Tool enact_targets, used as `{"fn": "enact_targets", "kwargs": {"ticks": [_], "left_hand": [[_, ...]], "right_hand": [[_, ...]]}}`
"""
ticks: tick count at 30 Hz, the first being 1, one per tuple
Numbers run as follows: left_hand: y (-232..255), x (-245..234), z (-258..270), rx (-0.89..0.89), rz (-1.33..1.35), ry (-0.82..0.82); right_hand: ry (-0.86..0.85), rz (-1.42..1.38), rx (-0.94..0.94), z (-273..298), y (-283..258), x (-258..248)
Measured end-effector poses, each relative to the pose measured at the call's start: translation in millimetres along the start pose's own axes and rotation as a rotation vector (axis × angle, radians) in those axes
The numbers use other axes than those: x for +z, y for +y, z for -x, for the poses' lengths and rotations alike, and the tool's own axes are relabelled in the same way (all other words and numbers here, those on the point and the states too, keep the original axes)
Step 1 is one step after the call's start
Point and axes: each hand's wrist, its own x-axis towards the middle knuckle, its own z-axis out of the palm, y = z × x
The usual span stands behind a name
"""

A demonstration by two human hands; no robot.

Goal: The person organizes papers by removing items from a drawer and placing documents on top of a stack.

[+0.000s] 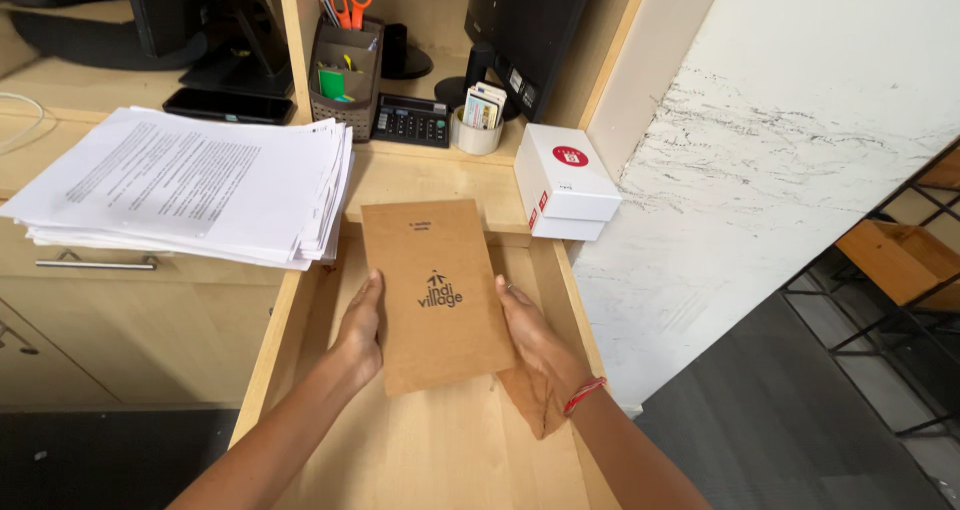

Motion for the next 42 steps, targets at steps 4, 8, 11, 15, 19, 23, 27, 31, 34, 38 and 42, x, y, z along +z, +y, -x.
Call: {"fn": "enact_targets", "kwargs": {"ticks": [4,8,11,15,19,23,27,31,34,38,42], "left_hand": [[-5.6,-20.6,-1.8,0.068,-0.022,0.01],[-10.4,-32.4,-1.3,0.035,-0.124,0.073],[-22.6,-37.2,-5.6,-0.019,-0.052,0.076],[-36.7,-41.6,-9.3,-0.07,-0.06,0.005],[-38.3,-47.3,-9.1,-0.155,-0.081,0.001],[-43.2,-44.6,-20.4,-0.219,0.022,-0.143],[-59.0,-30.0,-34.9,-0.2,0.068,-0.236],[-50.5,-26.1,-26.8,-0.227,-0.006,-0.216],[-46.8,-22.0,-23.6,-0.166,-0.213,-0.143],[-52.2,-19.1,-22.3,-0.125,-0.269,-0.167],[-59.5,-9.7,-13.1,-0.135,-0.262,-0.182]], "right_hand": [[0.071,1.196,0.009,5.1,15.7,-27.4],[-0.077,1.642,-0.186,-1.9,63.9,-54.0],[0.051,1.652,-0.234,-22.4,86.9,-52.5],[0.087,1.404,-0.322,-3.5,42.7,-37.0],[0.347,1.22,-0.411,16.8,-16.7,4.3],[0.248,1.048,-0.723,42.0,-22.3,51.0],[0.199,1.348,-0.735,44.1,19.1,112.9],[0.188,1.329,-0.897,26.7,39.7,113.2],[0.222,1.342,-0.882,19.0,45.7,113.0],[0.268,1.32,-0.857,10.4,45.4,116.7],[0.318,1.301,-0.773,-5.6,36.2,111.8]]}}
